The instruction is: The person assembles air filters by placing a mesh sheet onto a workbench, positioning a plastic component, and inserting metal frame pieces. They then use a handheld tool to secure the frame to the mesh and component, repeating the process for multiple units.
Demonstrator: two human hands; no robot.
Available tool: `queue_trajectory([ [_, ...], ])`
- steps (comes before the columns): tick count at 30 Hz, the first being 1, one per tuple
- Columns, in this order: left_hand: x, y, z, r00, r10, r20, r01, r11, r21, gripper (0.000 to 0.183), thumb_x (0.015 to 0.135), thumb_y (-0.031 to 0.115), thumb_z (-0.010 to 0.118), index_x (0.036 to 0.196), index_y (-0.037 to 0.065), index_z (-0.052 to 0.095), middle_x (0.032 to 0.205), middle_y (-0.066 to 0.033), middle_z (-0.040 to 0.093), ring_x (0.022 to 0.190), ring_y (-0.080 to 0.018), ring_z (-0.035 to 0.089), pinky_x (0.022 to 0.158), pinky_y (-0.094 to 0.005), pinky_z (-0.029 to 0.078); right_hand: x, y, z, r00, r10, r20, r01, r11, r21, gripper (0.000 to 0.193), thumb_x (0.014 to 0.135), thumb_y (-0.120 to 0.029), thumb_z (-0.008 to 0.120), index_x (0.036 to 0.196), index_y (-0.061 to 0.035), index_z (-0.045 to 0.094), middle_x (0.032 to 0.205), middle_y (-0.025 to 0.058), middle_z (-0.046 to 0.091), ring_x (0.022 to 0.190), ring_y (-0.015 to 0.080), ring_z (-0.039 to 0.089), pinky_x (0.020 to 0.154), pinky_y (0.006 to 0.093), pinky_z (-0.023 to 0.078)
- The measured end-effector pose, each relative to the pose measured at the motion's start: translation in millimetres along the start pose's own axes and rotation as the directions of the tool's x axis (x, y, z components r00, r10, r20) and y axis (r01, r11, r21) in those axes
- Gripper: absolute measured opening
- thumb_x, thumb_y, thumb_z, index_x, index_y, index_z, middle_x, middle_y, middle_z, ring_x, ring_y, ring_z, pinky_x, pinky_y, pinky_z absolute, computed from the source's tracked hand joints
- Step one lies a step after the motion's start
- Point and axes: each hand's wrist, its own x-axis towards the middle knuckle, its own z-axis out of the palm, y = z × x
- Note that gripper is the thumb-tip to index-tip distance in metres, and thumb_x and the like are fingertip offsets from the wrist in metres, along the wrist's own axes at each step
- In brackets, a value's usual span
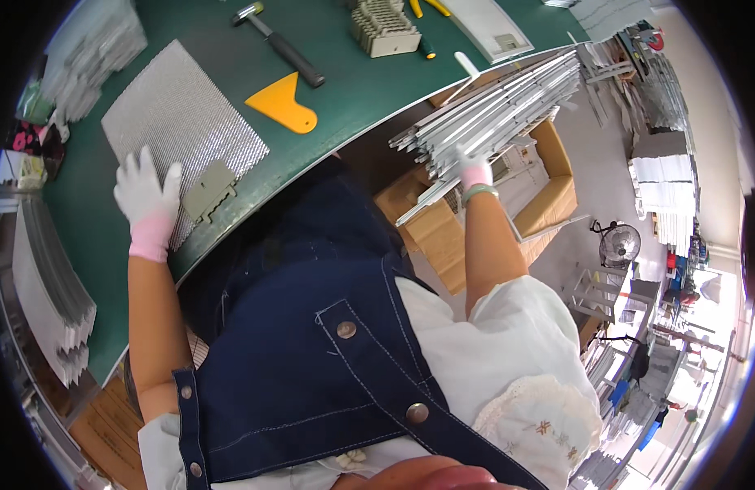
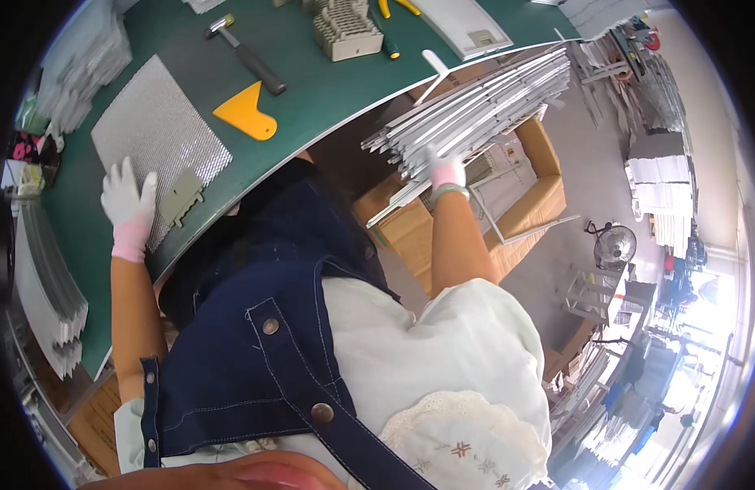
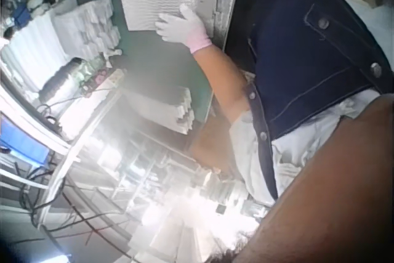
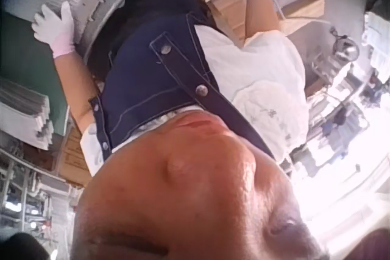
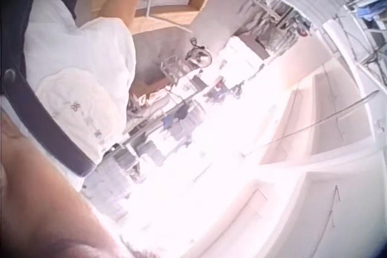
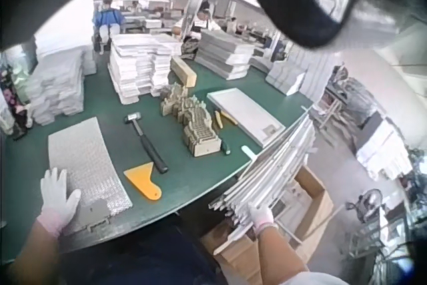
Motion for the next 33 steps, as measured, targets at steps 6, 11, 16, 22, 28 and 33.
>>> queue_trajectory([
  [6,-25.2,-4.0,-15.1,0.899,-0.016,-0.437,-0.14,0.937,-0.321,0.062,0.095,0.037,0.059,0.143,0.002,0.044,0.143,-0.0258,0.045,0.133,-0.0442,0.039,0.112,-0.0518,0.029,40.8,67.5,15.0,0.908,-0.128,0.399,0.09,0.989,0.113,0.041,0.09,-0.04,0.063,0.1,-0.0003,0.069,0.089,0.0154,0.071,0.089,0.0288,0.068,0.079,0.0399,0.053],
  [11,-64.7,36.4,-67.0,0.914,0.072,-0.399,-0.302,0.777,-0.552,0.063,0.09,0.03,0.066,0.14,-0.001,0.046,0.141,-0.0264,0.046,0.134,-0.0423,0.04,0.114,-0.0484,0.029,-66.1,-53.8,-67.6,0.468,-0.593,0.655,-0.662,0.256,0.704,0.024,0.093,-0.027,0.065,0.094,-0.0034,0.067,0.09,0.0066,0.067,0.07,0.0145,0.055,0.058,0.0301,0.045],
  [16,-84.4,130.4,-83.3,0.766,0.629,-0.131,-0.167,-0.003,-0.986,0.079,0.09,0.058,0.061,0.139,-0.003,0.046,0.146,-0.0241,0.042,0.139,-0.0362,0.038,0.115,-0.0423,0.028,-245.6,-158.6,-93.9,0.059,-0.721,0.691,-0.377,0.625,0.684,0.028,0.091,-0.028,0.068,0.093,-0.0004,0.066,0.074,0.0078,0.064,0.064,0.0165,0.063,0.061,0.0278,0.052],
  [22,-88.5,42.1,-119.9,0.962,0.13,-0.242,-0.094,-0.674,-0.733,0.044,0.099,0.05,0.05,0.091,0.007,0.058,0.124,-0.0199,0.063,0.127,-0.0401,0.051,0.115,-0.0566,0.029,-182.8,-141.4,-67.0,0.413,-0.851,0.324,-0.786,-0.153,0.599,0.05,0.099,-0.045,0.053,0.126,-0.0033,0.048,0.108,0.0123,0.059,0.108,0.0308,0.054,0.105,0.0484,0.039],
  [28,-120.7,41.5,-126.2,0.93,-0.362,0.053,-0.189,-0.599,-0.778,0.033,0.103,0.027,0.05,0.122,0.001,0.053,0.089,-0.0095,0.061,0.1,-0.0307,0.061,0.105,-0.048,0.042,-147.3,-125.6,-54.2,0.669,-0.604,0.434,-0.599,-0.092,0.796,0.024,0.097,-0.024,0.058,0.106,-0.002,0.063,0.102,0.0116,0.062,0.098,0.026,0.059,0.091,0.0413,0.047],
  [33,-127.3,19.3,-121.3,0.944,-0.321,0.075,-0.023,-0.289,-0.957,0.035,0.096,0.003,0.044,0.13,-0.002,0.044,0.08,-0.0073,0.057,0.081,-0.0178,0.061,0.083,-0.0355,0.052,-148.4,-112.3,-78.9,0.655,-0.714,0.246,-0.485,-0.148,0.862,0.031,0.097,-0.025,0.056,0.116,0.0006,0.058,0.112,0.0165,0.061,0.101,0.0297,0.059,0.095,0.044,0.047],
])
